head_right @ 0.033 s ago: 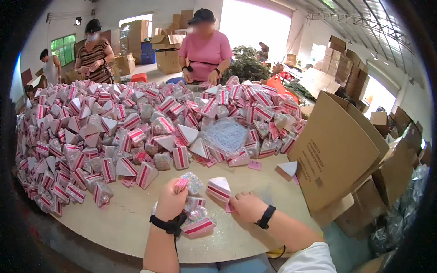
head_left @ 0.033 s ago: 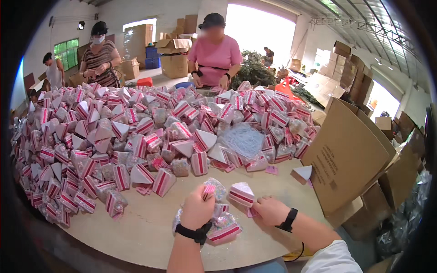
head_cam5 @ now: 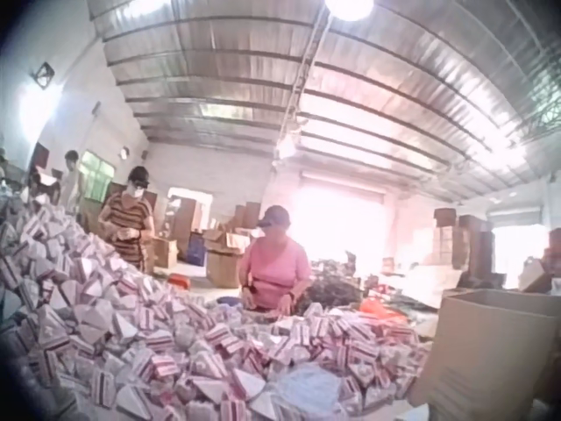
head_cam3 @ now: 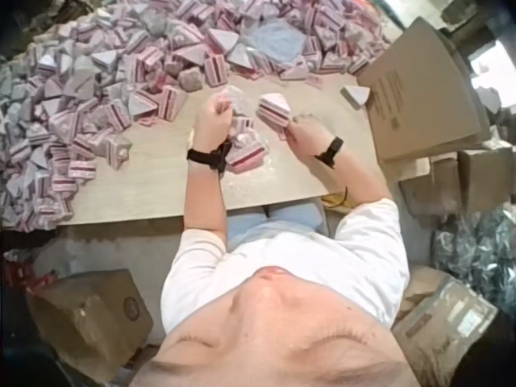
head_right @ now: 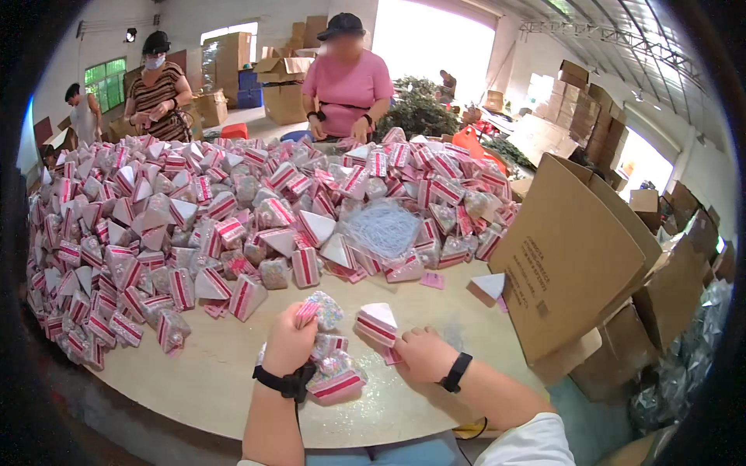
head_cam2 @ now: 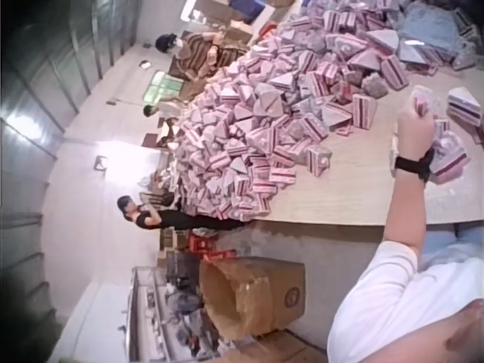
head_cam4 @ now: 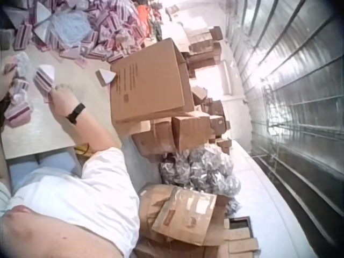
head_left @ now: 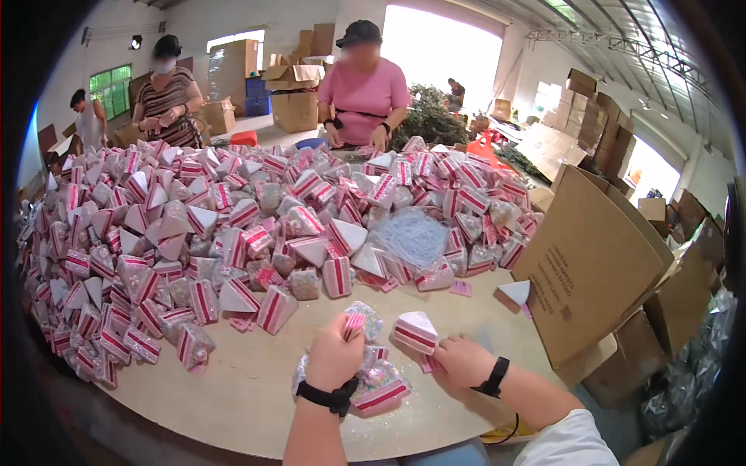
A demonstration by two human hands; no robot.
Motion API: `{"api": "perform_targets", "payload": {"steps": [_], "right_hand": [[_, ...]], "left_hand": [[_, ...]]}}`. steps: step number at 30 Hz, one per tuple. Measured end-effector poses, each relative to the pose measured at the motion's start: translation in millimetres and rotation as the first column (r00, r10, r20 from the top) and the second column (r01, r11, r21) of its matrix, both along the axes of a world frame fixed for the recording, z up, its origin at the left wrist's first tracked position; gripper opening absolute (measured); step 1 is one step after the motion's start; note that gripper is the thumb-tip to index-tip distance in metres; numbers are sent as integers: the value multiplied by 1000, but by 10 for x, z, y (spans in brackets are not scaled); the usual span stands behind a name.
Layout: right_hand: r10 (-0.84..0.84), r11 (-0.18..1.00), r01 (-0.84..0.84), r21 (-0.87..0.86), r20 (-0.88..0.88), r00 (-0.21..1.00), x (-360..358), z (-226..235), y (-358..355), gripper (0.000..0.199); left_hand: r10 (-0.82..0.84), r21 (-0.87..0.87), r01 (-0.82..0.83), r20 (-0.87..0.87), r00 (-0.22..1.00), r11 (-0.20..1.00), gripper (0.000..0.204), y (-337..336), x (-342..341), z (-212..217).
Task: The person is seen packing small triangular items into a plastic bag.
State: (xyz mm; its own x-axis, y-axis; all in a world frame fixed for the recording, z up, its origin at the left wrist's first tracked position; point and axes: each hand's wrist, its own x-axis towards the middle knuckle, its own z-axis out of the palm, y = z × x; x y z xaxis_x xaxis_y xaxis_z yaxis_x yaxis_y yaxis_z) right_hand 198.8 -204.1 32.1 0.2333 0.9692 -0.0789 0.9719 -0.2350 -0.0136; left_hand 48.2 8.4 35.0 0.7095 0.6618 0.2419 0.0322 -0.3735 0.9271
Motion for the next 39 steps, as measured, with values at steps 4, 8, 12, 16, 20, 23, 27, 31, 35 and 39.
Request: {"api": "perform_targets", "payload": {"steps": [4,8,12,16,20,23,27,31,35,39], "right_hand": [[77,976,-69,205,-30,997,-17,76,-254,19],[72,895,37,444,-226,971,-129,393,-251,21],[183,836,-13,548,-256,949,-350,908,-94,20],[459,800,-256,542,-279,843,-507,1145,143,18],[413,778,-227,585,-206,887,-635,1034,484,17],[316,828,-126,546,-269,910,-571,972,606,17],[274,801,-131,584,-164,948,-526,901,601,18],[211,778,-80,623,-140,967,-531,900,584,20],[248,744,-129,656,-91,965,-502,800,540,21],[345,742,-291,604,27,938,-416,828,465,21]], "left_hand": [[7,24,-8,58,998,1000,20,16,35,-59],[-33,-40,40,158,987,998,19,-40,60,-29],[-194,-282,239,180,964,929,19,-42,34,-47],[-467,-432,614,404,786,660,28,-134,16,-58],[-500,-436,706,503,706,558,52,-276,42,-84],[-521,-383,717,500,691,583,68,-239,63,-161],[-540,-383,741,514,667,551,73,-296,56,-36],[-550,-404,765,534,642,502,58,-279,68,-142],[-651,-427,749,380,657,507,34,-286,35,-48],[-702,-369,736,249,667,568,33,-265,-11,84]]}}
